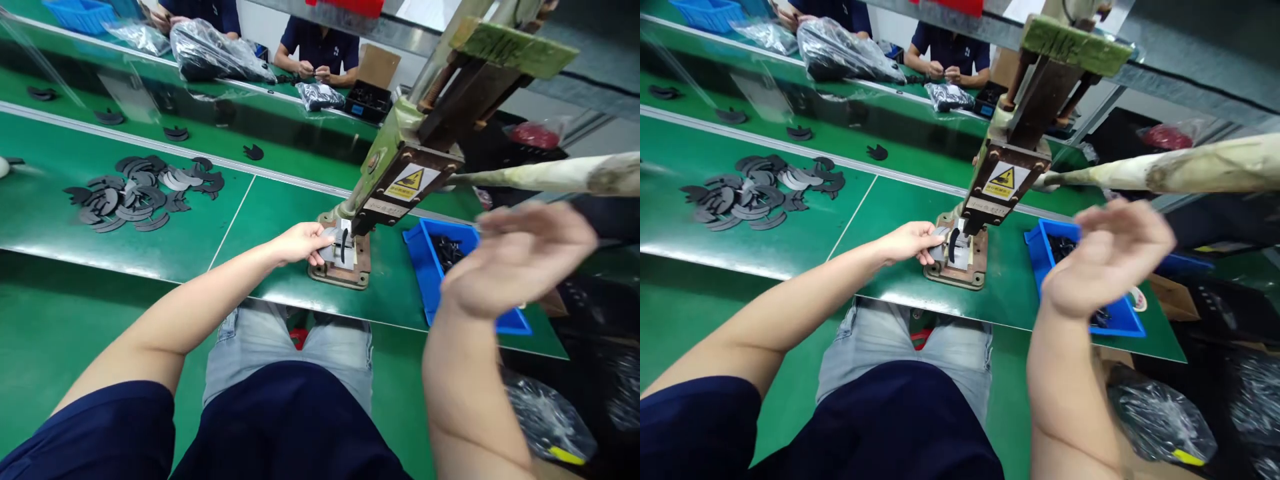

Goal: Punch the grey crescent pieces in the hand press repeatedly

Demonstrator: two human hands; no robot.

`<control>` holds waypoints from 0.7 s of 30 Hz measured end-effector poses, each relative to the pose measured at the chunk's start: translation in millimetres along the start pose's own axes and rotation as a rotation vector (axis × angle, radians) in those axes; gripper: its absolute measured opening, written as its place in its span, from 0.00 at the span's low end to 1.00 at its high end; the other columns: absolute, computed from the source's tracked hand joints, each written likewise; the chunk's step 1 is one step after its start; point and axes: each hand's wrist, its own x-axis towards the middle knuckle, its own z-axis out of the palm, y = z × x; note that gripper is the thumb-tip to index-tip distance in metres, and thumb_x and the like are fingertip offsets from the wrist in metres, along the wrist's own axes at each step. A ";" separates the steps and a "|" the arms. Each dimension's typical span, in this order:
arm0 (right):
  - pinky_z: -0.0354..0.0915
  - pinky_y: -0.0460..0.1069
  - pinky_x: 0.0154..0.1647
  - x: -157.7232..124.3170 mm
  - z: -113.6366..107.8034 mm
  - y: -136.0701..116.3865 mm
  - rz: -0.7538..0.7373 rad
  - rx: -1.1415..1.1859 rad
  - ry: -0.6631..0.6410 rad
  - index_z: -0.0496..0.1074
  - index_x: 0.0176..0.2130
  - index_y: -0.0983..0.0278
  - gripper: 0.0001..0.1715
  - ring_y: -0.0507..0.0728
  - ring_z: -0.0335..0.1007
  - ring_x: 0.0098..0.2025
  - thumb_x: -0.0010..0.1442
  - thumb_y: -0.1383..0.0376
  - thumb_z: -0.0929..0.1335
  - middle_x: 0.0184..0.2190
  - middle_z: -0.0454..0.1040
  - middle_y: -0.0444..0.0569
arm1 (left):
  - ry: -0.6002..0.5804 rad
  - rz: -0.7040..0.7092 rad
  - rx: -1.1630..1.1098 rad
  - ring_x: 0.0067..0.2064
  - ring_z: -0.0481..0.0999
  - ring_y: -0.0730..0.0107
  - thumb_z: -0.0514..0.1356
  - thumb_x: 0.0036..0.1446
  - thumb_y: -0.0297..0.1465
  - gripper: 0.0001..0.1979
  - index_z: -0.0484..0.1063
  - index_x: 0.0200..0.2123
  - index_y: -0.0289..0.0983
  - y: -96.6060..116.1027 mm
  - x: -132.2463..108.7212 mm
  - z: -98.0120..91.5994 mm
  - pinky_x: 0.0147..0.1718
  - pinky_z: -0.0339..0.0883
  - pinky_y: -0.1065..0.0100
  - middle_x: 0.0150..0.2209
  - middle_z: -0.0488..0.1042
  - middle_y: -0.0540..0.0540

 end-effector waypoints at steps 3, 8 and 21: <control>0.77 0.49 0.45 -66.1 26.8 14.2 0.202 -0.012 -0.125 0.75 0.49 0.60 0.13 0.51 0.78 0.41 0.65 0.62 0.74 0.41 0.79 0.47 | -0.068 0.063 -0.015 0.24 0.83 0.67 0.72 0.63 0.46 0.23 0.65 0.34 0.38 5.7 -31.2 3.4 0.21 0.72 0.75 0.24 0.79 0.47; 0.80 0.52 0.40 -137.6 70.6 10.1 0.455 0.042 -0.292 0.77 0.46 0.58 0.19 0.54 0.80 0.38 0.60 0.50 0.76 0.40 0.81 0.47 | -0.126 0.087 0.025 0.23 0.82 0.69 0.72 0.63 0.45 0.22 0.67 0.34 0.37 12.0 -58.9 20.5 0.21 0.73 0.74 0.25 0.80 0.48; 0.73 0.51 0.44 -145.3 64.2 -5.6 0.342 -0.081 -0.369 0.76 0.46 0.60 0.11 0.52 0.76 0.39 0.68 0.57 0.70 0.39 0.80 0.47 | -0.112 0.017 0.082 0.22 0.79 0.70 0.74 0.58 0.49 0.25 0.66 0.33 0.38 13.5 -67.5 31.9 0.20 0.69 0.75 0.22 0.78 0.49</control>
